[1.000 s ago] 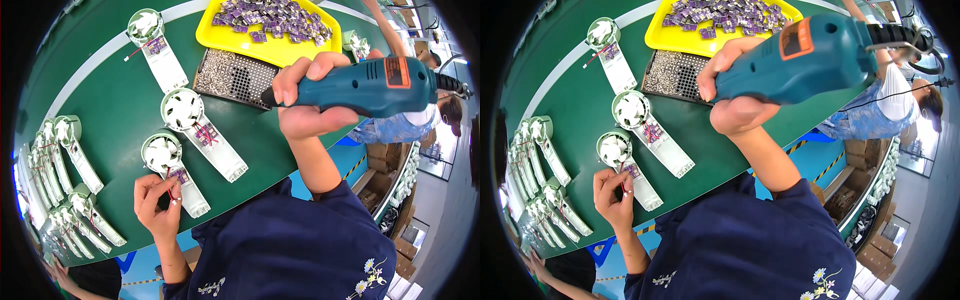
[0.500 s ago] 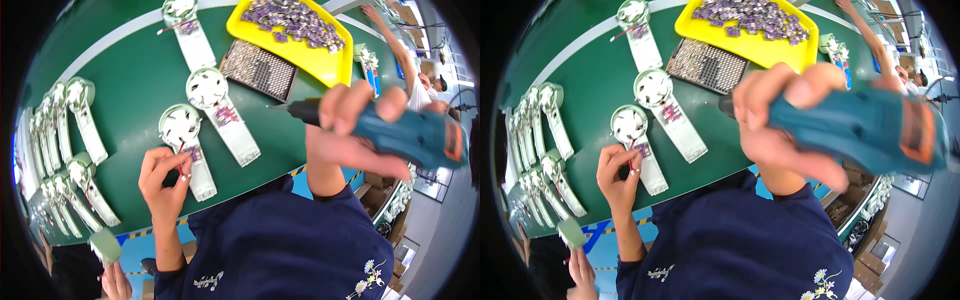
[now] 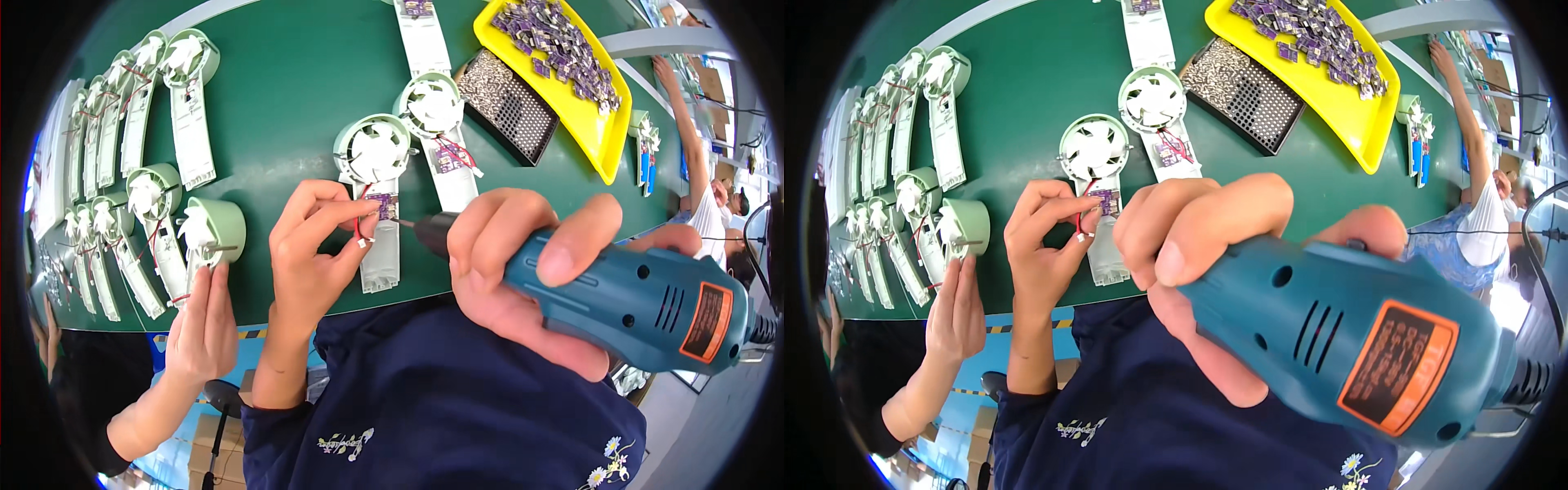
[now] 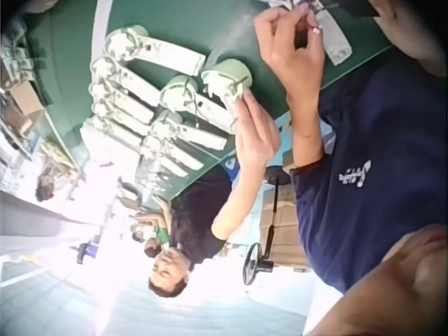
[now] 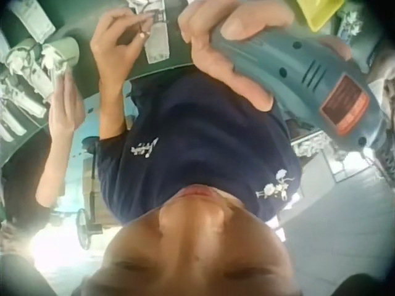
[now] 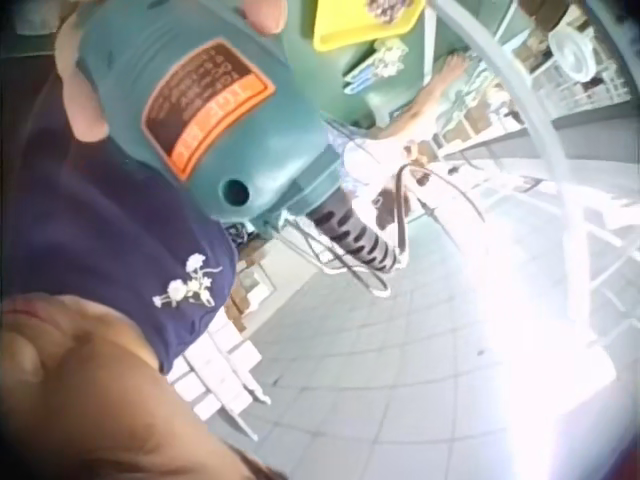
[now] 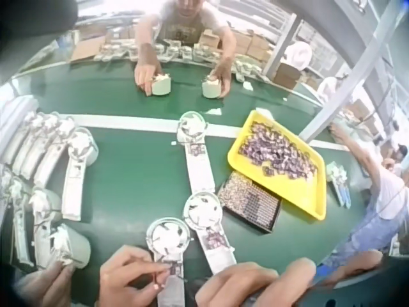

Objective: The person assembles portable fans by placing circuit boards into the fan casings, driving screws to secure them with an electric screwdriver, and placing the assembled fan parts onto the table.

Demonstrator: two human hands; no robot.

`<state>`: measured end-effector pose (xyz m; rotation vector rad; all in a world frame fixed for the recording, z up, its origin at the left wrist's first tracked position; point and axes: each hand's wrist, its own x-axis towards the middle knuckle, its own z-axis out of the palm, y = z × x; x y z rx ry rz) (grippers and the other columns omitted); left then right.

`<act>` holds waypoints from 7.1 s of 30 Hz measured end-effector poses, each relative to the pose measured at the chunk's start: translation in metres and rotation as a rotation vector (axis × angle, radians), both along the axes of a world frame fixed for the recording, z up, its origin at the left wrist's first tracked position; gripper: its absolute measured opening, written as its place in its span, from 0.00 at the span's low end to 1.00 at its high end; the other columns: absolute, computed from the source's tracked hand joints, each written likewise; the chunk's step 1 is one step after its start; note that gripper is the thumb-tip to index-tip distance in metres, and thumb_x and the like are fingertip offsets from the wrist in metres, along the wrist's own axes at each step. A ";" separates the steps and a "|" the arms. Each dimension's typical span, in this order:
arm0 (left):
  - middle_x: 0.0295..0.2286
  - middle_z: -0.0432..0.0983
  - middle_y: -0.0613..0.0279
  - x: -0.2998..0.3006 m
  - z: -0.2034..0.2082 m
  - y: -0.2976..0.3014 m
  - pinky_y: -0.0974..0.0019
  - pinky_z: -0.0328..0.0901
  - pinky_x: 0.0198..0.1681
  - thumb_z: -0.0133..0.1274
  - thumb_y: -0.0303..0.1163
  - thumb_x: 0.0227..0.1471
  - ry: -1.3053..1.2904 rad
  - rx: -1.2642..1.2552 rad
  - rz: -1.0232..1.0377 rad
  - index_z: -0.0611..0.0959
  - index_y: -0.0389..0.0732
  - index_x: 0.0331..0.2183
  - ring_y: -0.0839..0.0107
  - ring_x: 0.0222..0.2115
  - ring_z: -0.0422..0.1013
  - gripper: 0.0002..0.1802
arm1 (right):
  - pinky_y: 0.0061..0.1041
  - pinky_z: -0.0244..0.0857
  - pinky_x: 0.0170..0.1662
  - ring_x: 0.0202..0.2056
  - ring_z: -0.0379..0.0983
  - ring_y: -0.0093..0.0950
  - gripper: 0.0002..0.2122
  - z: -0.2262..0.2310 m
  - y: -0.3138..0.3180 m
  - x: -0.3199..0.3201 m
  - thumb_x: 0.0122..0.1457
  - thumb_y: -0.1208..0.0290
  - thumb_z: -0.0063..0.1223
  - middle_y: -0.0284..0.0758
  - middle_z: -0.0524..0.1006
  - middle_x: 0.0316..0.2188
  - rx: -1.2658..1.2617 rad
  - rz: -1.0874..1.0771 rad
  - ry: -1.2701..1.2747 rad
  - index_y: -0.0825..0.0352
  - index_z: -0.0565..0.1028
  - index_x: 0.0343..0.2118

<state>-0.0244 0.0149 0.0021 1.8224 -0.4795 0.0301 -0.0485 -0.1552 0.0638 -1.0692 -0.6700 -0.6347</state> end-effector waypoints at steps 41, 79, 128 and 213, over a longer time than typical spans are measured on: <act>0.32 0.73 0.60 -0.005 -0.006 -0.004 0.73 0.68 0.30 0.64 0.16 0.44 0.037 -0.031 0.048 0.86 0.34 0.33 0.74 0.26 0.72 0.10 | 0.21 0.60 0.17 0.19 0.62 0.20 0.41 0.029 -0.016 0.015 0.60 0.40 0.51 0.31 0.66 0.32 0.299 -0.079 0.041 0.50 0.44 0.69; 0.47 0.77 0.57 0.127 0.006 -0.042 0.70 0.65 0.51 0.58 0.24 0.55 0.085 -0.116 0.419 0.85 0.30 0.42 0.72 0.45 0.72 0.12 | 0.16 0.61 0.22 0.21 0.61 0.17 0.16 -0.065 -0.251 -0.079 0.71 0.54 0.38 0.30 0.67 0.31 0.915 -0.508 0.540 0.61 0.66 0.49; 0.25 0.64 0.71 0.018 0.024 -0.084 0.63 0.55 0.35 0.67 0.27 0.38 -0.313 0.442 0.015 0.87 0.48 0.40 0.69 0.29 0.62 0.21 | 0.20 0.61 0.23 0.23 0.62 0.20 0.30 0.003 -0.203 -0.025 0.67 0.44 0.39 0.32 0.66 0.34 0.584 -0.242 0.281 0.55 0.54 0.66; 0.53 0.68 0.47 0.003 -0.011 -0.085 0.64 0.69 0.37 0.62 0.17 0.43 -0.034 0.064 0.231 0.85 0.41 0.35 0.54 0.46 0.70 0.14 | 0.27 0.61 0.18 0.16 0.60 0.27 0.42 -0.010 -0.057 0.034 0.59 0.37 0.50 0.39 0.68 0.39 -0.254 0.038 -0.060 0.48 0.44 0.70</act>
